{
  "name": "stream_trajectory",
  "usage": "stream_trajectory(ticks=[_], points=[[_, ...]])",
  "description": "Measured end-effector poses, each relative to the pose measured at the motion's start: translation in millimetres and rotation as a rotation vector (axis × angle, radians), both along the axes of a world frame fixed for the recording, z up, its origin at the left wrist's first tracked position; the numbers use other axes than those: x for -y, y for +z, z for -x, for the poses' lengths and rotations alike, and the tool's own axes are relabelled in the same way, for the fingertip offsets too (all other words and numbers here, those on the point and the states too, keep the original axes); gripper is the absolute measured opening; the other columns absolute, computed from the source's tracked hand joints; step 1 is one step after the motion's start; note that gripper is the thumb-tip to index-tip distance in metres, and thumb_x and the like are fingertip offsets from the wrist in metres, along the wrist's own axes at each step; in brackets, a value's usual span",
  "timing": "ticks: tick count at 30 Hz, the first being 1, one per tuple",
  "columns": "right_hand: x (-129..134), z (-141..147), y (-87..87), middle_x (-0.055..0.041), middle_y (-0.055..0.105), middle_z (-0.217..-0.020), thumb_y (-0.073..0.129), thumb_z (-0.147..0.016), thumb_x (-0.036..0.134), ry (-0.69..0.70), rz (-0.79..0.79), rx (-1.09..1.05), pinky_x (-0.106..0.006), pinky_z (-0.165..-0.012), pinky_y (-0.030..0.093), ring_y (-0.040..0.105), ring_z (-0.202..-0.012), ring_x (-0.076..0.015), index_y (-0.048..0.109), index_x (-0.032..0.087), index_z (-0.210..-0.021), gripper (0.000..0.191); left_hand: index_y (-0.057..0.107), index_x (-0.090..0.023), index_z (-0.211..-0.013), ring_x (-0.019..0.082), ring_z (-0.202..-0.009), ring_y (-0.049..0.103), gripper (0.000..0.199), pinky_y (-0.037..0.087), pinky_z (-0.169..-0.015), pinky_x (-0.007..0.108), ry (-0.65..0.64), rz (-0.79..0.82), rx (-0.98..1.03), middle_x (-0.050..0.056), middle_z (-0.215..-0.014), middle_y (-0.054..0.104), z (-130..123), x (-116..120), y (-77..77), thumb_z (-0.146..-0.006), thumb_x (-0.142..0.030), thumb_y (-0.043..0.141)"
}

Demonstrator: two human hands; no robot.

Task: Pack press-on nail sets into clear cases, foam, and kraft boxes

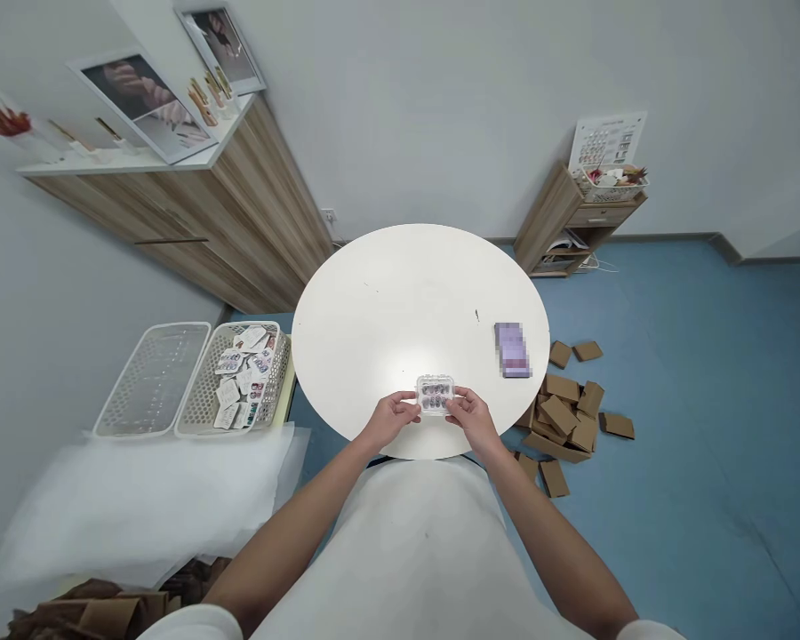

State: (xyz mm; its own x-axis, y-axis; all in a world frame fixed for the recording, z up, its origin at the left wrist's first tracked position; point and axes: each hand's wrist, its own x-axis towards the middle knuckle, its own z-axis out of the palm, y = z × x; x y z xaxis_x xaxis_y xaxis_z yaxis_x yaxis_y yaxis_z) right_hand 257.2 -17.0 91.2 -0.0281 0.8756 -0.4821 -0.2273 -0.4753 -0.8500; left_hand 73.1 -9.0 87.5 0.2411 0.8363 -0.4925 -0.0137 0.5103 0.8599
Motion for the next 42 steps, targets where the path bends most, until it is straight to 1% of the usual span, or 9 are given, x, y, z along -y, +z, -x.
stream_trajectory(ticks=[6, 14, 21, 23, 26, 30, 35, 39, 42], points=[[-2, -19, -4.7, -0.0018, 0.062, -0.078, 0.065, -0.063, 0.04, 0.045, 0.019, -0.03, -0.032, -0.069, 0.049, 0.058, -0.077, -0.0163, 0.053, 0.022, -0.095, 0.038, 0.06, -0.017, -0.09, 0.014, -0.059, 0.056, 0.036, 0.041, -0.067, 0.028, 0.01, -0.066, -0.098, 0.002, -0.062, 0.062, -18, -2, -6.3, -0.064, -0.041, 0.066], [-9, -33, -22.8, 0.0009, 0.057, -0.069, 0.066, -0.061, 0.038, 0.061, 0.003, 0.028, -0.031, -0.065, 0.047, 0.057, -0.072, -0.0154, 0.052, 0.022, -0.093, 0.038, 0.058, -0.017, -0.087, 0.011, -0.059, 0.05, 0.033, 0.037, -0.06, 0.023, 0.053, -0.096, -0.152, -0.001, -0.061, 0.057, -39, 0, -15.2, -0.064, -0.04, 0.065], [-10, -32, -30.8, 0.0, 0.058, -0.072, 0.067, -0.061, 0.039, 0.068, 0.001, -0.019, -0.032, -0.065, 0.048, 0.058, -0.075, -0.017, 0.052, 0.023, -0.095, 0.04, 0.055, -0.017, -0.099, 0.013, -0.065, 0.053, 0.041, 0.038, -0.065, 0.024, 0.121, -0.042, -0.166, 0.0, -0.066, 0.058, -44, 4, -18.8, -0.067, -0.042, 0.062], [-9, -31, -35.3, -0.001, 0.06, -0.076, 0.066, -0.061, 0.039, 0.052, 0.028, -0.033, -0.032, -0.065, 0.048, 0.058, -0.075, -0.017, 0.052, 0.023, -0.095, 0.041, 0.05, -0.018, -0.109, 0.014, -0.069, 0.055, 0.046, 0.039, -0.068, 0.026, 0.146, -0.013, -0.166, 0.002, -0.073, 0.06, -43, 7, -20.5, -0.071, -0.043, 0.057], [-7, -32, -44.7, -0.0016, 0.061, -0.079, 0.066, -0.061, 0.039, 0.01, 0.085, -0.019, -0.032, -0.065, 0.047, 0.058, -0.075, -0.0171, 0.051, 0.023, -0.095, 0.04, 0.041, -0.021, -0.12, 0.016, -0.082, 0.058, 0.051, 0.039, -0.074, 0.029, 0.202, 0.048, -0.153, 0.008, -0.097, 0.06, -41, 12, -22.9, -0.075, -0.044, 0.052], [-6, -31, -53.2, 0.0, 0.06, -0.076, 0.067, -0.061, 0.039, 0.02, 0.114, 0.033, -0.032, -0.065, 0.046, 0.058, -0.074, -0.0169, 0.048, 0.024, -0.095, 0.041, 0.044, -0.021, -0.119, 0.019, -0.093, 0.056, 0.05, 0.039, -0.079, 0.031, 0.212, 0.052, -0.149, 0.011, -0.115, 0.053, -35, 17, -23.2, -0.075, -0.043, 0.054], [-20, -4, -46.5, -0.0003, 0.06, -0.076, 0.065, -0.064, 0.039, 0.163, 0.055, 0.06, -0.033, -0.068, 0.045, 0.058, -0.073, -0.0167, 0.047, 0.023, -0.092, 0.037, 0.049, -0.021, -0.116, 0.018, -0.097, 0.052, 0.048, 0.041, -0.079, 0.029, 0.221, -0.007, -0.155, 0.01, -0.115, 0.051, -14, 18, -23.9, -0.073, -0.039, 0.058], [-36, 41, -39.8, -0.0025, 0.061, -0.083, 0.063, -0.067, 0.038, 0.263, 0.0, 0.089, -0.035, -0.074, 0.044, 0.058, -0.078, -0.0178, 0.047, 0.023, -0.096, 0.036, 0.046, -0.022, -0.119, 0.018, -0.096, 0.05, 0.051, 0.043, -0.075, 0.028, 0.349, -0.056, -0.196, 0.01, -0.114, 0.05, 17, 16, -28.4, -0.072, -0.037, 0.058], [-44, 79, -41.3, -0.0057, 0.06, -0.095, 0.061, -0.068, 0.04, 0.311, -0.036, 0.156, -0.037, -0.079, 0.044, 0.057, -0.087, -0.0198, 0.048, 0.024, -0.1, 0.038, 0.044, -0.023, -0.121, 0.018, -0.098, 0.048, 0.053, 0.043, -0.076, 0.027, 0.391, -0.08, -0.233, 0.009, -0.116, 0.047, 46, 15, -31.9, -0.072, -0.037, 0.059]])
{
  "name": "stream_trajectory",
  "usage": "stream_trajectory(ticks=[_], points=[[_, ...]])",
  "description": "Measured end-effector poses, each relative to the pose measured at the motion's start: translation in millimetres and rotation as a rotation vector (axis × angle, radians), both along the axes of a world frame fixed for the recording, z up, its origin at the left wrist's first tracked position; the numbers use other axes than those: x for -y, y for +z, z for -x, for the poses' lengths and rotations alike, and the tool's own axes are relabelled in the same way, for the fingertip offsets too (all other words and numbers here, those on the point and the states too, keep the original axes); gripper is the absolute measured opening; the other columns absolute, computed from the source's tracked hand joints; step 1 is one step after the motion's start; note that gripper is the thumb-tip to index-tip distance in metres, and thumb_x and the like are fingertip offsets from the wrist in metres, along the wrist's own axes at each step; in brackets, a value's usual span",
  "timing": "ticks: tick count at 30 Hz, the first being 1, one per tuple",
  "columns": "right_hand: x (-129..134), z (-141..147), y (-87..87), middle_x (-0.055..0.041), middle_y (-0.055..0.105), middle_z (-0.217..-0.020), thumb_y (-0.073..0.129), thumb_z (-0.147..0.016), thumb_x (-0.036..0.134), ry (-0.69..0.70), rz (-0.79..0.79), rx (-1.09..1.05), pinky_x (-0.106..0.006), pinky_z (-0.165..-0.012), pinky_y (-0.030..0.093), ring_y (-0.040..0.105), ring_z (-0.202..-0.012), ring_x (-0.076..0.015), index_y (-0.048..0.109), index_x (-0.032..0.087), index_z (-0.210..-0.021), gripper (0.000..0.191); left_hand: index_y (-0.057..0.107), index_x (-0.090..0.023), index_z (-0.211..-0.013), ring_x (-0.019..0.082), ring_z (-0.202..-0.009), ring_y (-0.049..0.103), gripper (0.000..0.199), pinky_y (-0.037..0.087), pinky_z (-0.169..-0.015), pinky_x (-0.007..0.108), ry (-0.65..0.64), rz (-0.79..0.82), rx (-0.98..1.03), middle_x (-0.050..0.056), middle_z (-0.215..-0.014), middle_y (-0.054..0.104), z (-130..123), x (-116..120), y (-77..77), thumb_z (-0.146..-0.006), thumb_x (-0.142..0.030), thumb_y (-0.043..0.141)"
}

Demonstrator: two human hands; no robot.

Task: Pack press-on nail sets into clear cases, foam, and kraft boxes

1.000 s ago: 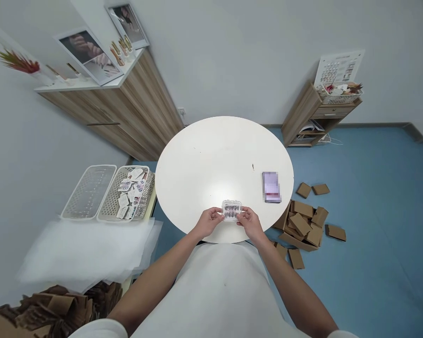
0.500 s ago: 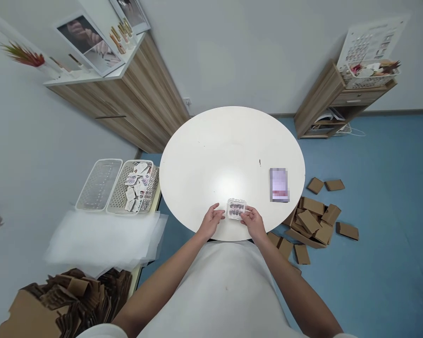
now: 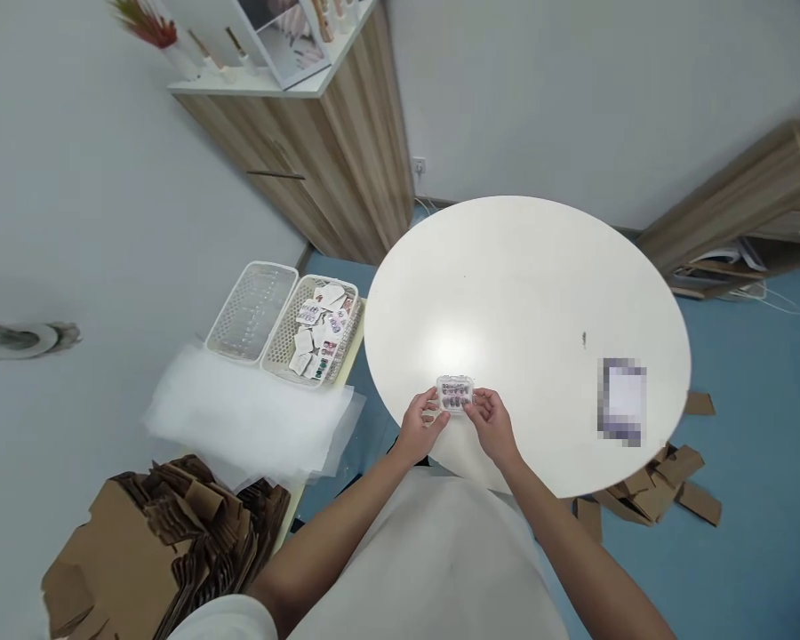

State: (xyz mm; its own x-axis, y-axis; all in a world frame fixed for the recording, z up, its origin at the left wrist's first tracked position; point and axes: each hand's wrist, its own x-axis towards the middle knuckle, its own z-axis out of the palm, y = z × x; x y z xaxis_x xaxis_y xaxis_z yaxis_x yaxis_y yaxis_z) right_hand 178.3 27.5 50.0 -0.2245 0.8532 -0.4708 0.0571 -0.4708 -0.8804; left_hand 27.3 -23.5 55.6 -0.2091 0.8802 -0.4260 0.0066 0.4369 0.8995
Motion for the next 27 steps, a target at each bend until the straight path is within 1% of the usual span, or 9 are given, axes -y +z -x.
stream_trajectory(ticks=[3, 5, 7, 9, 13, 18, 23, 27], points=[[-4, 36, -5.3, -0.0065, 0.053, -0.111, 0.06, -0.068, 0.042, 0.077, -0.066, 0.132, -0.039, -0.084, 0.043, 0.05, -0.101, -0.0219, 0.046, 0.026, -0.111, 0.048, 0.04, -0.024, -0.124, 0.019, -0.101, 0.046, 0.054, 0.043, -0.077, 0.027, 0.034, 0.008, -0.053, 0.009, -0.117, 0.044, 32, -4, -4.9, -0.074, -0.038, 0.056], [-6, 58, -9.7, -0.0061, 0.048, -0.114, 0.06, -0.067, 0.044, 0.153, -0.097, 0.23, -0.04, -0.084, 0.043, 0.046, -0.106, -0.0227, 0.042, 0.028, -0.119, 0.057, 0.036, -0.026, -0.126, 0.019, -0.102, 0.045, 0.055, 0.044, -0.078, 0.028, 0.035, 0.015, -0.09, 0.008, -0.117, 0.041, 55, -9, -9.6, -0.076, -0.039, 0.054], [-10, 79, -14.2, -0.006, 0.046, -0.112, 0.059, -0.068, 0.045, 0.224, -0.095, 0.292, -0.04, -0.082, 0.045, 0.046, -0.104, -0.0221, 0.038, 0.029, -0.123, 0.061, 0.035, -0.028, -0.127, 0.018, -0.102, 0.045, 0.055, 0.045, -0.077, 0.028, 0.018, 0.028, -0.139, 0.007, -0.116, 0.039, 77, -15, -15.3, -0.076, -0.04, 0.052], [-14, 99, -18.9, -0.0059, 0.046, -0.109, 0.058, -0.069, 0.046, 0.268, -0.082, 0.313, -0.038, -0.08, 0.046, 0.048, -0.1, -0.0206, 0.036, 0.029, -0.126, 0.064, 0.035, -0.028, -0.126, 0.018, -0.101, 0.045, 0.055, 0.045, -0.077, 0.029, -0.013, 0.039, -0.198, 0.007, -0.114, 0.038, 99, -22, -20.9, -0.076, -0.041, 0.052], [-26, 134, -27.1, -0.0062, 0.045, -0.109, 0.056, -0.071, 0.046, 0.267, -0.101, 0.328, -0.037, -0.079, 0.047, 0.049, -0.096, -0.0193, 0.034, 0.028, -0.127, 0.063, 0.033, -0.026, -0.128, 0.019, -0.101, 0.046, 0.057, 0.045, -0.076, 0.03, -0.078, 0.031, -0.279, 0.007, -0.112, 0.039, 133, -39, -29.0, -0.076, -0.04, 0.052], [-39, 161, -31.3, -0.0068, 0.045, -0.107, 0.055, -0.072, 0.043, 0.253, -0.136, 0.384, -0.036, -0.077, 0.048, 0.05, -0.093, -0.0184, 0.033, 0.026, -0.128, 0.062, 0.028, -0.025, -0.13, 0.019, -0.102, 0.046, 0.061, 0.045, -0.076, 0.03, -0.12, 0.003, -0.296, 0.008, -0.114, 0.039, 156, -54, -36.2, -0.076, -0.037, 0.052], [-52, 174, -32.6, -0.0066, 0.045, -0.104, 0.054, -0.074, 0.037, 0.282, -0.155, 0.464, -0.035, -0.074, 0.048, 0.05, -0.09, -0.0181, 0.031, 0.026, -0.13, 0.062, 0.027, -0.024, -0.13, 0.02, -0.105, 0.045, 0.06, 0.045, -0.078, 0.032, -0.13, -0.025, -0.336, 0.009, -0.116, 0.038, 165, -63, -46.4, -0.075, -0.028, 0.051], [-59, 184, -38.2, -0.0071, 0.044, -0.104, 0.051, -0.075, 0.032, 0.291, -0.165, 0.515, -0.036, -0.075, 0.047, 0.049, -0.09, -0.0187, 0.028, 0.024, -0.132, 0.062, 0.027, -0.023, -0.13, 0.02, -0.109, 0.043, 0.058, 0.044, -0.082, 0.034, -0.135, -0.037, -0.367, 0.01, -0.12, 0.038, 169, -69, -54.1, -0.076, -0.022, 0.048]])
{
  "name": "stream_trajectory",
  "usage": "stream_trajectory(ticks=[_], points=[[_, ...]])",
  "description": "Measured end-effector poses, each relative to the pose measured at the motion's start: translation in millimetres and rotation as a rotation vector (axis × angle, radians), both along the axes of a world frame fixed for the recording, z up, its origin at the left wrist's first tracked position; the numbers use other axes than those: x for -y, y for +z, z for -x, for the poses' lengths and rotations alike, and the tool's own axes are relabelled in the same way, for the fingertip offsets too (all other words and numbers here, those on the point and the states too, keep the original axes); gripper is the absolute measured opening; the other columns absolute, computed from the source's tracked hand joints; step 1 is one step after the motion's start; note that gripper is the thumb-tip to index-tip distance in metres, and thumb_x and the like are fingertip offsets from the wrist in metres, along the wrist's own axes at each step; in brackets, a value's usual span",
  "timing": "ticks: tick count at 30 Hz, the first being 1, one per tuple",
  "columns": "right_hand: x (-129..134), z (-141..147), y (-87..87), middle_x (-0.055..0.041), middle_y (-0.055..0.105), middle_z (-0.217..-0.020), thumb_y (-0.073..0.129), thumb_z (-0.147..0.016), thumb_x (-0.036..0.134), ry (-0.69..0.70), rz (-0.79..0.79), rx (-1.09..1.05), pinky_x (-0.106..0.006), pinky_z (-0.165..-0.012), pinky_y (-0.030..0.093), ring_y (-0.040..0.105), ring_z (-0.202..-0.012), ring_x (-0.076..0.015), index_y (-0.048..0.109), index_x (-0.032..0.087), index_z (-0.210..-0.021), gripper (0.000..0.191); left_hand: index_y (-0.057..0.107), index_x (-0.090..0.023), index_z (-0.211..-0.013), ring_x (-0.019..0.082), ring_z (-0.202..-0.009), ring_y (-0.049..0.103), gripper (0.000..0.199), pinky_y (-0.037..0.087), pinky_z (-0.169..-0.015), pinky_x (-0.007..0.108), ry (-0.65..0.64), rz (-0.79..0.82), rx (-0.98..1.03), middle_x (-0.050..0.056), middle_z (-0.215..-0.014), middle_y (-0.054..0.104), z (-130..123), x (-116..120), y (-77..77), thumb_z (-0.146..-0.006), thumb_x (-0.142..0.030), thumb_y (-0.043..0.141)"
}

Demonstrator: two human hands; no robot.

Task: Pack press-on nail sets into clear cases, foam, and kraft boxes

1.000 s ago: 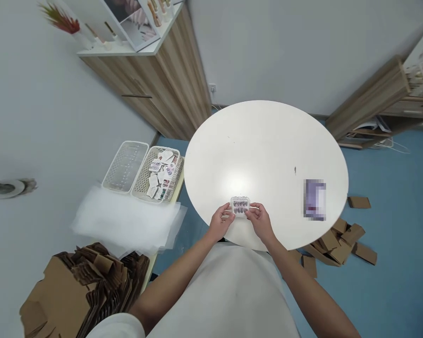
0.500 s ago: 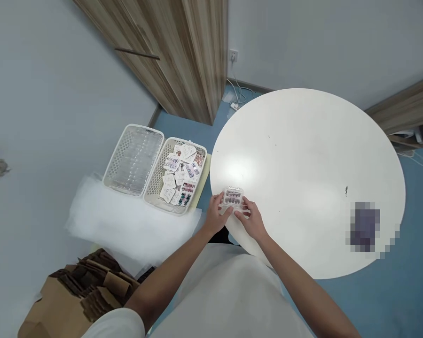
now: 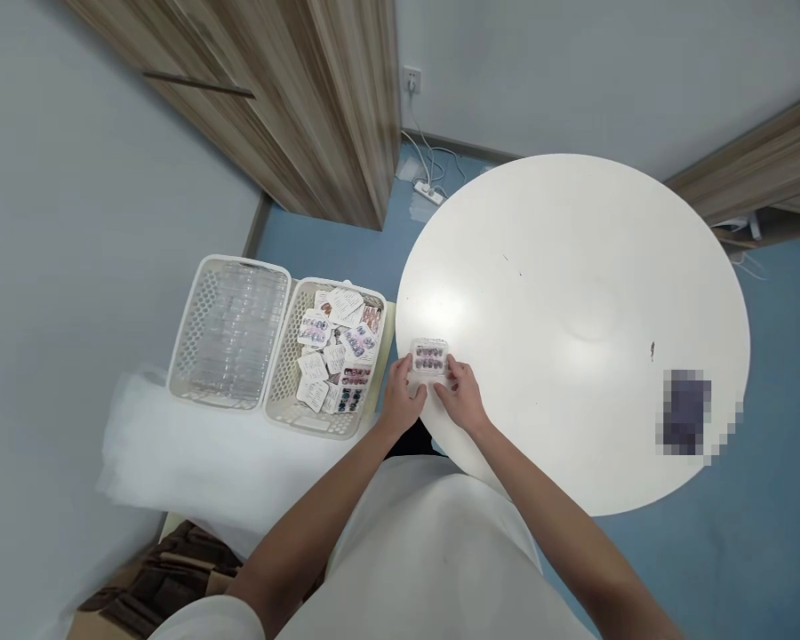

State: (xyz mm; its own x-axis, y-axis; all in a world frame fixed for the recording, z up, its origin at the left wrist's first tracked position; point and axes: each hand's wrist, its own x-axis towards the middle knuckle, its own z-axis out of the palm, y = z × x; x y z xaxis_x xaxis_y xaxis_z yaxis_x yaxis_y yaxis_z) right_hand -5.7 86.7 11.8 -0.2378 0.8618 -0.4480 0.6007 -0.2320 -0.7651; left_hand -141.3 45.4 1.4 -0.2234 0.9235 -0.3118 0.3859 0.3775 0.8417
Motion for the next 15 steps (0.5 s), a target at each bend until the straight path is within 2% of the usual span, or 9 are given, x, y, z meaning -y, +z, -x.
stream_trajectory(ticks=[7, 15], points=[[3, 18, -8.9, -0.0094, 0.041, -0.112, 0.048, -0.076, 0.03, -0.017, -0.055, 0.039, -0.042, -0.091, 0.038, 0.04, -0.106, -0.0232, 0.018, 0.021, -0.135, 0.067, 0.022, -0.023, -0.133, 0.022, -0.124, 0.029, 0.058, 0.036, -0.095, 0.039, -0.003, -0.031, -0.025, 0.009, -0.135, 0.03, 1, -1, -4.5, -0.08, -0.022, 0.045], [2, 25, -9.3, -0.01, 0.036, -0.119, 0.046, -0.075, 0.026, -0.005, -0.053, 0.049, -0.041, -0.096, 0.033, 0.034, -0.115, -0.0229, 0.015, 0.02, -0.136, 0.069, 0.021, -0.025, -0.133, 0.022, -0.128, 0.023, 0.056, 0.034, -0.099, 0.041, 0.003, -0.049, -0.018, 0.007, -0.139, 0.025, -1, 0, -2.8, -0.081, -0.023, 0.044]])
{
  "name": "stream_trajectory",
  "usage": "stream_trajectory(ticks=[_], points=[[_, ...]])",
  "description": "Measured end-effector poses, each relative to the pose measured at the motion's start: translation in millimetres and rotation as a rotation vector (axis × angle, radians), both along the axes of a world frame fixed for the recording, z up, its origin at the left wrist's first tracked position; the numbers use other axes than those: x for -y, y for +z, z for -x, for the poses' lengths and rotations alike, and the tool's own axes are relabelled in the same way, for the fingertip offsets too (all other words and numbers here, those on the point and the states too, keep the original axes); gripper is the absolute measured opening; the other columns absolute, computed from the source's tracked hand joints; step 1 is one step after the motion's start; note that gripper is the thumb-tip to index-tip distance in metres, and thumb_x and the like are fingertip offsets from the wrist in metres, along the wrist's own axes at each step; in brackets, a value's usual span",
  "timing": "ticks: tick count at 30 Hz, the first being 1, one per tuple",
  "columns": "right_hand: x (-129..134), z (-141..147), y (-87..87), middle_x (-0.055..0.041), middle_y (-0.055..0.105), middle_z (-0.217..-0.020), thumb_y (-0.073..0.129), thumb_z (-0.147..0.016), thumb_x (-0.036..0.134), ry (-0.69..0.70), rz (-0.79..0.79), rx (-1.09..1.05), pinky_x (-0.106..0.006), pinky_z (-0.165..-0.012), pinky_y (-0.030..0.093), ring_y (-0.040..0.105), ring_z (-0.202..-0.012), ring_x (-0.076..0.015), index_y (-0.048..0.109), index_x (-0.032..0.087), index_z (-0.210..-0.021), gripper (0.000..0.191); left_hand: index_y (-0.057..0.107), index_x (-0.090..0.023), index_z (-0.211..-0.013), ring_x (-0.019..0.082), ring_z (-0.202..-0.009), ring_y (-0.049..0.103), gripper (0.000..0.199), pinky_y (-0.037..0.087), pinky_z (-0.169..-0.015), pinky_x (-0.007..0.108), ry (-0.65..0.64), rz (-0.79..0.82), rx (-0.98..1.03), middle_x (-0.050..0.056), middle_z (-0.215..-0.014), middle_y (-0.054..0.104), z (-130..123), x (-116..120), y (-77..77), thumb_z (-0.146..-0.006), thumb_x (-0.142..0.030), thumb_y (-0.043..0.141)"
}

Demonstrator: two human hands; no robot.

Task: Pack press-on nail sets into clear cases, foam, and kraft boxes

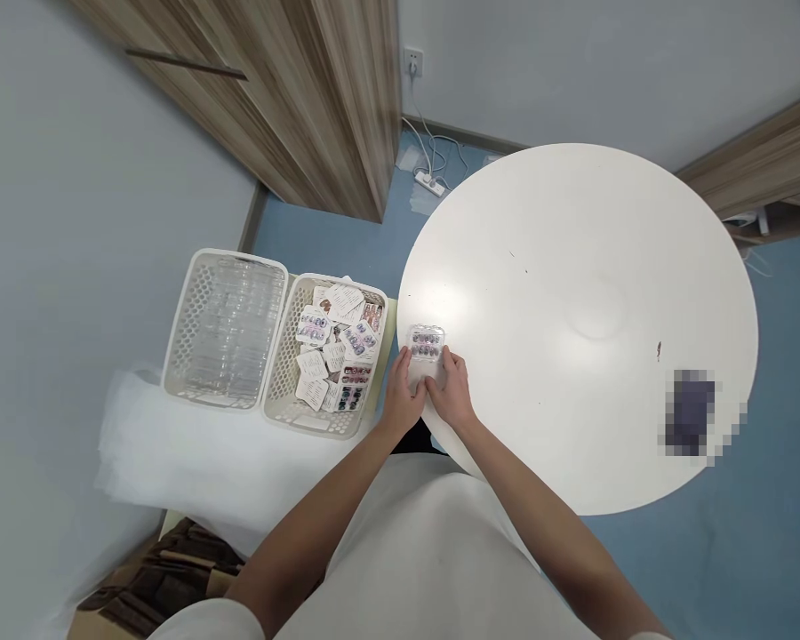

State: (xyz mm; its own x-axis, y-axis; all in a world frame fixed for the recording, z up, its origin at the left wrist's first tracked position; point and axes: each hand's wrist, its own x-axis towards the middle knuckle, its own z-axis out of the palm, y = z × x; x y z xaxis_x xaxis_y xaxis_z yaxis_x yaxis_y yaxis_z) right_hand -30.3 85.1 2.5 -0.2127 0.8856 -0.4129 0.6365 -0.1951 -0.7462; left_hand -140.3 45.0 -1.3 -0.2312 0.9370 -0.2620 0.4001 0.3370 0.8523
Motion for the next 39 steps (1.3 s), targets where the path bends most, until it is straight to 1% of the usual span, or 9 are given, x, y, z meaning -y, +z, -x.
stream_trajectory(ticks=[4, 9, 14, 21, 26, 29, 32, 36, 39], points=[[0, -2, 0.3, -0.01, 0.035, -0.119, 0.046, -0.074, 0.025, 0.007, 0.01, -0.005, -0.04, -0.098, 0.032, 0.033, -0.116, -0.0226, 0.014, 0.02, -0.136, 0.07, 0.022, -0.023, -0.133, 0.021, -0.128, 0.023, 0.055, 0.029, -0.102, 0.041, 0.002, -0.005, -0.029, 0.007, -0.139, 0.025, -3, -1, -0.4, -0.081, -0.022, 0.042], [0, -9, -0.8, -0.0101, 0.031, -0.121, 0.047, -0.074, 0.025, 0.037, 0.015, -0.059, -0.039, -0.095, 0.035, 0.032, -0.116, -0.0218, 0.007, 0.021, -0.137, 0.074, 0.023, -0.023, -0.132, 0.022, -0.13, 0.017, 0.055, 0.023, -0.105, 0.043, 0.011, -0.011, -0.088, 0.006, -0.143, 0.016, -8, 3, -1.0, -0.081, -0.019, 0.042], [8, -31, 6.9, -0.0104, 0.03, -0.124, 0.049, -0.073, 0.026, 0.075, 0.041, -0.138, -0.038, -0.086, 0.042, 0.044, -0.104, -0.02, 0.006, 0.024, -0.136, 0.077, 0.026, -0.021, -0.131, 0.023, -0.13, 0.017, 0.055, 0.022, -0.104, 0.042, 0.103, -0.033, -0.151, 0.008, -0.143, 0.015, -19, 22, 7.5, -0.079, -0.02, 0.045], [38, -86, 41.5, -0.0105, 0.037, -0.122, 0.047, -0.075, 0.031, 0.167, 0.042, -0.231, -0.034, -0.076, 0.047, 0.054, -0.082, -0.0144, 0.018, 0.023, -0.134, 0.066, 0.04, -0.02, -0.122, 0.022, -0.125, 0.03, 0.042, 0.032, -0.099, 0.04, 0.156, -0.046, -0.218, 0.009, -0.136, 0.031, -53, 77, 33.6, -0.081, -0.025, 0.043], [63, -109, 54.9, -0.0089, 0.045, -0.116, 0.047, -0.075, 0.033, 0.274, 0.042, -0.291, -0.034, -0.074, 0.048, 0.055, -0.074, -0.0126, 0.028, 0.023, -0.13, 0.059, 0.047, -0.022, -0.116, 0.023, -0.121, 0.035, 0.037, 0.037, -0.094, 0.04, 0.127, 0.003, -0.24, 0.009, -0.131, 0.038, -71, 122, 52.2, -0.082, -0.031, 0.042], [74, -109, 58.2, -0.0074, 0.05, -0.109, 0.048, -0.074, 0.031, 0.367, 0.057, -0.302, -0.033, -0.071, 0.048, 0.055, -0.069, -0.0113, 0.035, 0.022, -0.125, 0.053, 0.049, -0.022, -0.114, 0.022, -0.119, 0.038, 0.036, 0.035, -0.096, 0.039, 0.143, 0.003, -0.257, 0.008, -0.128, 0.041, -68, 147, 65.0, -0.081, -0.032, 0.043], [80, -102, 59.2, -0.0062, 0.054, -0.104, 0.048, -0.073, 0.03, 0.507, 0.08, -0.319, -0.031, -0.069, 0.049, 0.054, -0.068, -0.0113, 0.043, 0.021, -0.119, 0.047, 0.052, -0.022, -0.111, 0.022, -0.114, 0.043, 0.036, 0.035, -0.096, 0.038, 0.207, 0.052, -0.232, 0.008, -0.121, 0.049, -55, 170, 74.5, -0.077, -0.034, 0.047], [87, -83, 59.8, -0.0051, 0.057, -0.1, 0.05, -0.072, 0.031, 0.682, 0.1, -0.27, -0.031, -0.068, 0.048, 0.055, -0.069, -0.0124, 0.049, 0.021, -0.112, 0.041, 0.055, -0.019, -0.107, 0.025, -0.102, 0.053, 0.041, 0.041, -0.088, 0.038, 0.326, 0.184, -0.142, 0.01, -0.112, 0.056, -31, 204, 79.7, -0.07, -0.036, 0.055], [96, -61, 62.5, -0.0053, 0.058, -0.1, 0.051, -0.072, 0.032, 0.785, 0.096, -0.231, -0.031, -0.066, 0.048, 0.057, -0.073, -0.0141, 0.051, 0.021, -0.11, 0.039, 0.056, -0.018, -0.105, 0.025, -0.095, 0.056, 0.042, 0.043, -0.084, 0.036, 0.36, 0.196, -0.112, 0.011, -0.112, 0.057, -15, 231, 80.7, -0.067, -0.036, 0.056]])
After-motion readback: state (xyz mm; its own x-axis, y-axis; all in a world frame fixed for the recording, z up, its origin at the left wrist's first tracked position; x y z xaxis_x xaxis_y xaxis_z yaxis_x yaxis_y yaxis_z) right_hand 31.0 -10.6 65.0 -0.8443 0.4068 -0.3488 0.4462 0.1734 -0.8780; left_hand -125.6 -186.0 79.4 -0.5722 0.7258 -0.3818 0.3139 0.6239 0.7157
